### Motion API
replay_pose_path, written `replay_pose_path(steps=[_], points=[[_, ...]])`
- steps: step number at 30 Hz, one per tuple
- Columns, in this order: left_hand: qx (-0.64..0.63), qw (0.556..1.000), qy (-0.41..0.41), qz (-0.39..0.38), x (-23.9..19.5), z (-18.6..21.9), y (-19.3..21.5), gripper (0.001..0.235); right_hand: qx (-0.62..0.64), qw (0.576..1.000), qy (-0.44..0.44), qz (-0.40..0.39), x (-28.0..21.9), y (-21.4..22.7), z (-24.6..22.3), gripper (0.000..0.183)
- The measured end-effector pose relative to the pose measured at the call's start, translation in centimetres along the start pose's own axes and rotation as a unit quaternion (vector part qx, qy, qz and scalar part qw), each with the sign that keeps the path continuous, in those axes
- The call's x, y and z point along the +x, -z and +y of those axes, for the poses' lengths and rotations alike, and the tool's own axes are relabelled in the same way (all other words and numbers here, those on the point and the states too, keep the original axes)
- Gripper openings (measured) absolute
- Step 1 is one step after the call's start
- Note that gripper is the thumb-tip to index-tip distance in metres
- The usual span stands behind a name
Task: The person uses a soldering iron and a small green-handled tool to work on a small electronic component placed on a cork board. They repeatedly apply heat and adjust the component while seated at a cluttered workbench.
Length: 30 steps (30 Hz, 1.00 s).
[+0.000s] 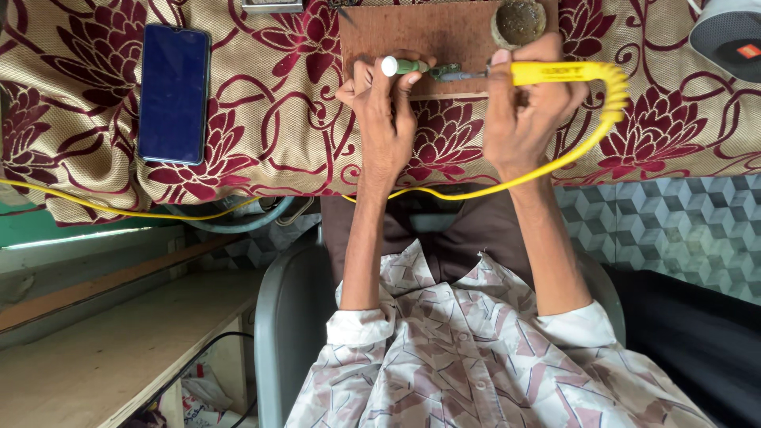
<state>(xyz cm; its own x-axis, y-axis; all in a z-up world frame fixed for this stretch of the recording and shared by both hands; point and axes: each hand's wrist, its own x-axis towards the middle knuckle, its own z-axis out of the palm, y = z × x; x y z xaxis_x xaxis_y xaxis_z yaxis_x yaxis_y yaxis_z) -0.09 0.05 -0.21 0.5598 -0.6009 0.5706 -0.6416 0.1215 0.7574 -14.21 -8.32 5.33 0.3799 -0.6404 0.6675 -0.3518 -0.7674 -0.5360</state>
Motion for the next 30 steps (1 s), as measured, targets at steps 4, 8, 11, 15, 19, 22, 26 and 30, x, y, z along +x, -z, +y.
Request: replay_pose_path(steps=[4,8,11,15,19,22,26,30], points=[[-0.009,1.0,-0.002,0.001,0.1,0.3,0.2,0.015,-0.008,0.997,0.071,0.004,0.2,0.1,-1.1,0.018],[-0.01,1.0,-0.002,-0.004,0.0,0.2,0.4,0.018,-0.044,0.997,-0.067,-0.022,1.3,0.5,-1.1,0.02],[0.007,1.0,-0.003,0.012,-0.1,0.5,0.3,0.02,-0.073,0.997,0.023,0.009,0.8,1.0,-1.4,0.022],[0.017,1.0,0.003,0.005,0.1,0.8,0.6,0.021,-0.103,0.994,-0.005,-0.045,-0.8,1.6,-1.5,0.022],[-0.011,0.999,-0.018,0.025,0.0,0.2,0.1,0.022,-0.129,0.986,0.081,0.066,-1.7,1.4,-0.6,0.025],[-0.016,0.999,0.008,0.041,-0.2,-0.3,-0.4,0.018,-0.101,0.991,0.072,0.058,-1.8,1.8,-0.2,0.025],[0.018,0.999,0.037,0.028,-0.2,-0.4,0.2,0.024,0.025,0.999,-0.022,0.024,-2.3,1.6,-0.5,0.022],[0.037,0.999,-0.016,-0.019,-0.6,0.4,1.3,0.047,0.088,0.992,-0.034,0.085,-3.8,1.4,0.2,0.016]])
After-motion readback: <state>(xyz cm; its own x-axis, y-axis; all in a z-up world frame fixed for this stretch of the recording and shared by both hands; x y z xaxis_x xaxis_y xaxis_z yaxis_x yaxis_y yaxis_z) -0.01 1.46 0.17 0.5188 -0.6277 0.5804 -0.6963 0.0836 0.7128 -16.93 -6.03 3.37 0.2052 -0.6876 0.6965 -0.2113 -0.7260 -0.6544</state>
